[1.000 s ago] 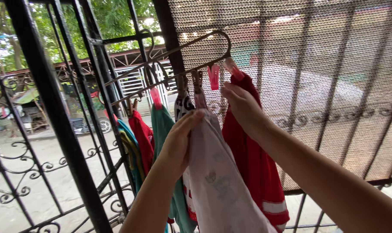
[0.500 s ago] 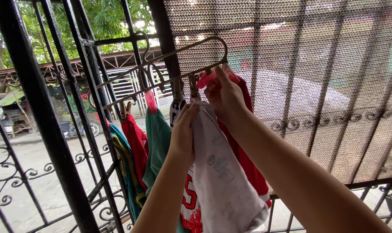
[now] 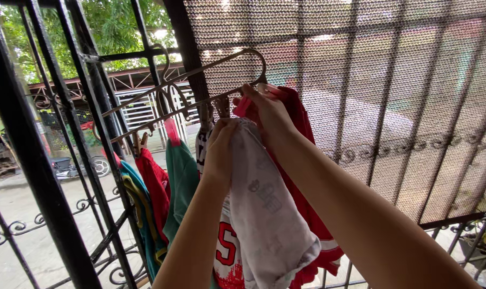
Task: The person takes wet clothes from a black basin and hangs them on a metal drying rack using hangers and clips. They handle several items including a red shirt, a white shirt, and a green shirt, securing each to the rack.
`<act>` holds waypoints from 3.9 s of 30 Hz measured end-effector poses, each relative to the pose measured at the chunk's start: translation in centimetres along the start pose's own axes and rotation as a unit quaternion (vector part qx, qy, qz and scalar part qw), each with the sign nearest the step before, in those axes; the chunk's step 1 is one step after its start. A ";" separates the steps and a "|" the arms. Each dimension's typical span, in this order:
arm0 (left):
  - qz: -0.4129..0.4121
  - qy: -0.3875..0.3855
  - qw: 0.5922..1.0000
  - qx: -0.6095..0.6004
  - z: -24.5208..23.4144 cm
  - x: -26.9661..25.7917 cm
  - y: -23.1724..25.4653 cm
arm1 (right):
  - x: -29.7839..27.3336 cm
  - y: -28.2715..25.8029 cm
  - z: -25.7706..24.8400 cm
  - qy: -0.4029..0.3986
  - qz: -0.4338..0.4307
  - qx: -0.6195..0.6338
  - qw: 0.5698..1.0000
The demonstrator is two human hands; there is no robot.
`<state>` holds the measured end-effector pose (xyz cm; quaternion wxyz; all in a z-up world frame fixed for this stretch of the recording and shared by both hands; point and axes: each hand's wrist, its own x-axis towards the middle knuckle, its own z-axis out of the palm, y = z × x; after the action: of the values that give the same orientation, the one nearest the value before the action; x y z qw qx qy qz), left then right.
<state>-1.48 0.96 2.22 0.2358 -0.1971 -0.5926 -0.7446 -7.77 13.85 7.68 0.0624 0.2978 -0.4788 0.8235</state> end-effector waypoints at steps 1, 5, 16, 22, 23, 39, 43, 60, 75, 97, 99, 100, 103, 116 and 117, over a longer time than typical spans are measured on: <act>0.019 -0.005 1.000 0.018 0.0 0.4 0.0 | 0.1 -0.2 0.1 0.004 -0.003 0.012 1.000; 0.047 -0.005 0.999 0.022 0.2 1.3 -0.4 | 0.7 -0.9 0.1 -0.001 -0.012 -0.007 1.000; 0.100 -0.023 0.991 -0.081 1.8 -0.6 0.2 | -0.9 -1.8 0.9 -0.042 -0.045 -0.030 0.998; 0.036 0.123 0.975 0.182 2.8 0.1 0.7 | -0.5 -1.1 0.4 -0.018 -0.018 -0.054 0.998; 0.084 0.126 0.975 0.162 3.2 0.4 0.9 | -0.1 -0.9 0.2 -0.014 -0.021 -0.072 0.997; 0.295 0.197 0.795 0.492 -2.9 -4.7 0.3 | -6.9 -2.1 -4.6 -0.125 -0.168 -0.671 0.711; 0.315 0.163 0.792 0.496 -3.5 -4.1 -1.2 | -9.9 -4.4 -6.3 -0.146 -0.237 -0.802 0.528; 0.064 0.235 0.862 0.445 -4.1 -0.3 -2.1 | -3.9 -1.5 -6.1 0.022 -0.187 -0.532 0.826; 0.009 -0.012 0.983 0.180 -7.4 1.2 -5.7 | -9.1 -3.5 -2.7 -0.214 -0.437 -0.647 0.586; 0.249 0.260 0.831 0.425 -14.8 -5.5 -2.3 | -8.6 5.3 6.2 -0.253 -0.128 -0.558 0.780; 0.101 0.188 0.877 0.430 -14.4 -5.9 -2.8 | -6.4 8.7 8.5 -0.213 -0.230 -0.487 0.815; 0.027 0.149 0.891 0.428 -14.3 -6.1 -3.1 | -5.3 10.1 9.5 -0.185 -0.218 -0.480 0.829; 0.192 0.213 0.775 0.564 -14.7 -6.2 -3.9 | -2.9 13.0 11.9 -0.113 -0.154 -0.444 0.875; 0.067 0.194 0.874 0.439 -16.9 -3.2 -3.2 | -0.3 9.8 3.1 -0.166 -0.120 -0.552 0.808; 0.095 0.177 0.884 0.422 -16.8 -3.3 -3.6 | -0.6 9.2 2.0 -0.211 -0.070 -0.525 0.821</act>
<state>-1.14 -14.39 -6.25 0.4674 0.0003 -0.7775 -0.4208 -9.99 7.38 1.12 0.1641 0.4189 -0.8183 0.3578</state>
